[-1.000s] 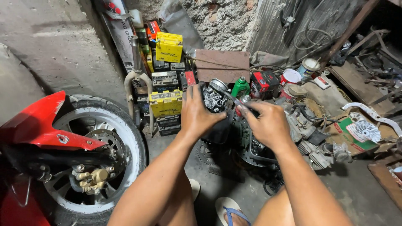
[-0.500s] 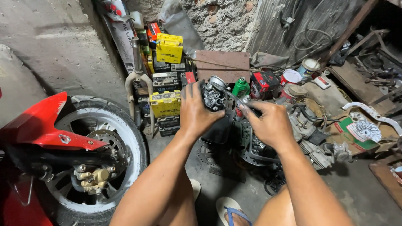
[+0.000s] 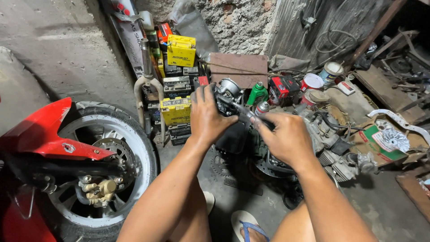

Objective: A person is finalizing the assembly of a motorcycle carburetor using a socket wrench in a workshop.

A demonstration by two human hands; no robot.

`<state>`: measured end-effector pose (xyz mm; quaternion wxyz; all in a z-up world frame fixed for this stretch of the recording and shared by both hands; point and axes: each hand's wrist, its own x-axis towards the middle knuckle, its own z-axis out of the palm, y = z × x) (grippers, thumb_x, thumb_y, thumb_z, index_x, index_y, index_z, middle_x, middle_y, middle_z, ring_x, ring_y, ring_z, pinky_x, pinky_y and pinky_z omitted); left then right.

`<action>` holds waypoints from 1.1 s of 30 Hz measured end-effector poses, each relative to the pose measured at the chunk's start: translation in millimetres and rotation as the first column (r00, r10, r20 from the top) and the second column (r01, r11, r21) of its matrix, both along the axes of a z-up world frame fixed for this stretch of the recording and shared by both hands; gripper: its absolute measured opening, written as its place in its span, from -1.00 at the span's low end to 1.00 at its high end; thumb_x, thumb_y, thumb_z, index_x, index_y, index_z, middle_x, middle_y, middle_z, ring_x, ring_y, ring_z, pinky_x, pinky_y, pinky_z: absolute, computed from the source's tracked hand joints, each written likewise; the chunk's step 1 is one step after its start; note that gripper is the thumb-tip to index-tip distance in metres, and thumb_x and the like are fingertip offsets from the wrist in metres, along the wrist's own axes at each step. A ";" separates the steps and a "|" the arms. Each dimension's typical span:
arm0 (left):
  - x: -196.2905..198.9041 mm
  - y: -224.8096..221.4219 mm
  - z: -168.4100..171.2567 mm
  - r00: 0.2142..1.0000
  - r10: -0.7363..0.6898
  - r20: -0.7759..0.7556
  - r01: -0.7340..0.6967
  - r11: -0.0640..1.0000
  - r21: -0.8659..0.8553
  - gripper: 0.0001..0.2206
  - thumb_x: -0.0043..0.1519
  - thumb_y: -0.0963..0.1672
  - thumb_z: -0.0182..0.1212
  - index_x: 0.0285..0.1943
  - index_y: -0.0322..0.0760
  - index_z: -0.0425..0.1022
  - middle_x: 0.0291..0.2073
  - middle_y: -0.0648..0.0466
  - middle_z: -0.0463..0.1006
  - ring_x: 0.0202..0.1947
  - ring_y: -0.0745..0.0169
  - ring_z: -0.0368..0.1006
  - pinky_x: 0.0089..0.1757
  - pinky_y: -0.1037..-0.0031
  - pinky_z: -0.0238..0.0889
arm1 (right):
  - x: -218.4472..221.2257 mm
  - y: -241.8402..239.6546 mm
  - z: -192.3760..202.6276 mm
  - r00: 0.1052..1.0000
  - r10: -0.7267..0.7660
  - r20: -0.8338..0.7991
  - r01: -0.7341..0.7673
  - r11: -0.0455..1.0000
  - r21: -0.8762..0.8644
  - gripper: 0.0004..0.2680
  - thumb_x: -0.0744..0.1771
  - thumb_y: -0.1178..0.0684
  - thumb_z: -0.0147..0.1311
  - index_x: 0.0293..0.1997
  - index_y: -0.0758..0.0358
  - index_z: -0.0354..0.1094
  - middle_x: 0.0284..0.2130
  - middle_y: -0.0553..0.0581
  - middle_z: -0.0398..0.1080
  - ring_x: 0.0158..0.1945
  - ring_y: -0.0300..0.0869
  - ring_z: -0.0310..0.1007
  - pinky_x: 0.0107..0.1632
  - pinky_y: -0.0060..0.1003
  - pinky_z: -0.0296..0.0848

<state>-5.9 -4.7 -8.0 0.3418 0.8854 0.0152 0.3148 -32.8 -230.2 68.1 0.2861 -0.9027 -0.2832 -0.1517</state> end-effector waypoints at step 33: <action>2.3 26.7 8.9 0.945 -0.309 -0.110 0.309 0.951 -0.020 -0.07 -0.34 0.01 0.69 0.21 -0.21 0.20 -0.03 -0.27 0.47 0.08 -0.50 0.40 0.11 -0.12 0.25 | 40.3 -16.5 9.5 1.000 -0.005 -0.024 0.001 0.989 -0.151 -0.86 0.38 0.02 0.15 -0.06 0.07 0.63 -0.32 0.29 0.59 -0.12 0.25 0.59 -0.01 0.10 0.50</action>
